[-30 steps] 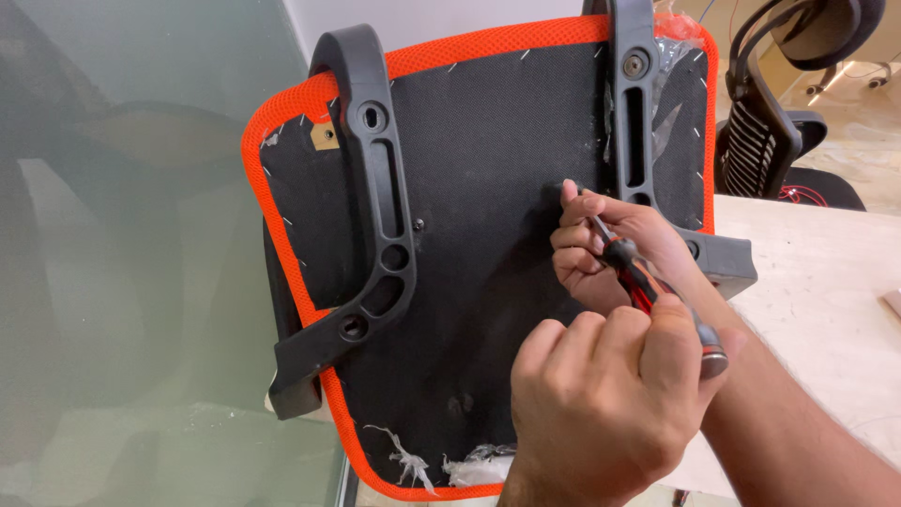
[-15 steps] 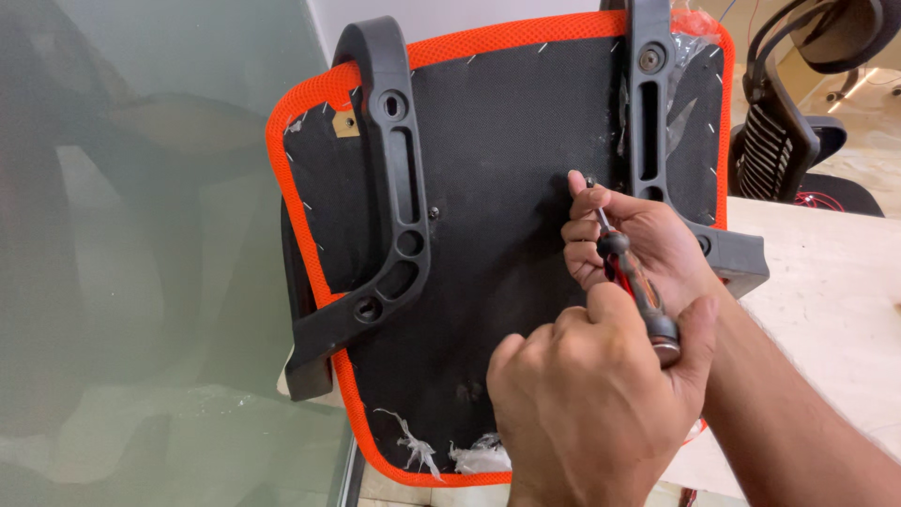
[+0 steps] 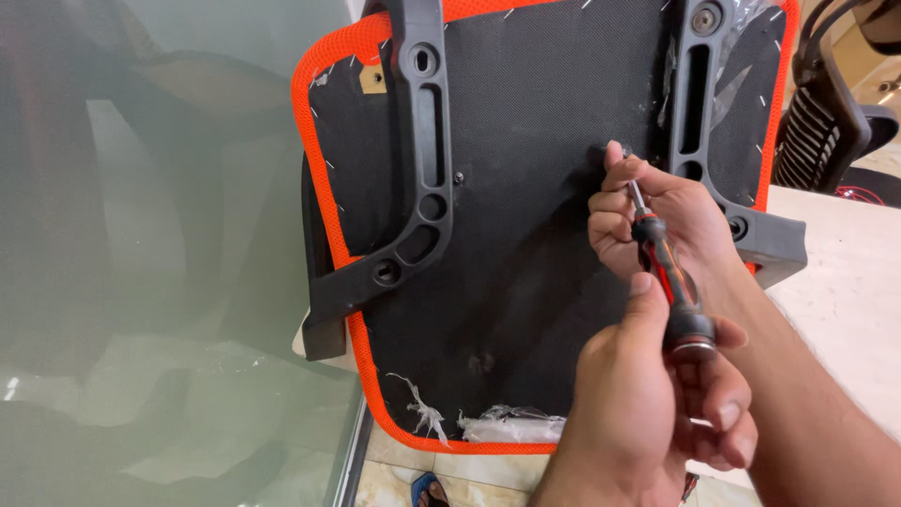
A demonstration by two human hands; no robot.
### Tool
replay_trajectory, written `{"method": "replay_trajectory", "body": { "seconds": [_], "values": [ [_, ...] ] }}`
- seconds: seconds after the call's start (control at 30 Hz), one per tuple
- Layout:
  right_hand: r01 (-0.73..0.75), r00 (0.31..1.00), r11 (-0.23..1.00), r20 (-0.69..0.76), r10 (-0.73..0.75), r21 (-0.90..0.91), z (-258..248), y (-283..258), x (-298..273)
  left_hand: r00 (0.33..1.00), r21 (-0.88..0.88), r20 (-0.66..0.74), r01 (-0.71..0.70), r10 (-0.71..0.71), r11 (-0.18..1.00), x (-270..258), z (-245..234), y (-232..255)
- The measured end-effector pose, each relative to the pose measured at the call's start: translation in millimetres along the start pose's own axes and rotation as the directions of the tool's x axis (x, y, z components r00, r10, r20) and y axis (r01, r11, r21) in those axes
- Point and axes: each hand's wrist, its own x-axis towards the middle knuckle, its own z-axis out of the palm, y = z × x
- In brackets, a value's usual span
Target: The person uses a screwdriver to tighten screws on the underside of an overturned chair. They work on multiple screw locations along the seat base, securing the frame to the seat.
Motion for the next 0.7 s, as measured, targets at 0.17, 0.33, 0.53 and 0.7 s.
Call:
{"method": "replay_trajectory", "body": {
  "seconds": [0.17,0.33,0.53,0.7],
  "values": [
    [0.029,0.997,0.998,-0.078,-0.025,0.052,3,1,2,0.782,0.82,-0.132,-0.259,0.61,0.51,-15,18,14],
    [0.05,0.988,0.998,-0.148,-0.043,0.04,4,1,4,0.894,0.981,-0.168,0.11,0.416,0.159,-25,29,27],
    [0.029,0.993,1.0,-0.118,-0.028,0.004,-2,-2,10,0.92,0.447,-0.25,-0.166,0.301,0.879,-13,12,31],
    [0.022,0.991,0.998,-0.13,-0.015,0.051,-4,-5,13,0.993,-0.186,-0.099,-0.075,0.058,0.98,-6,11,22]
  ]
}}
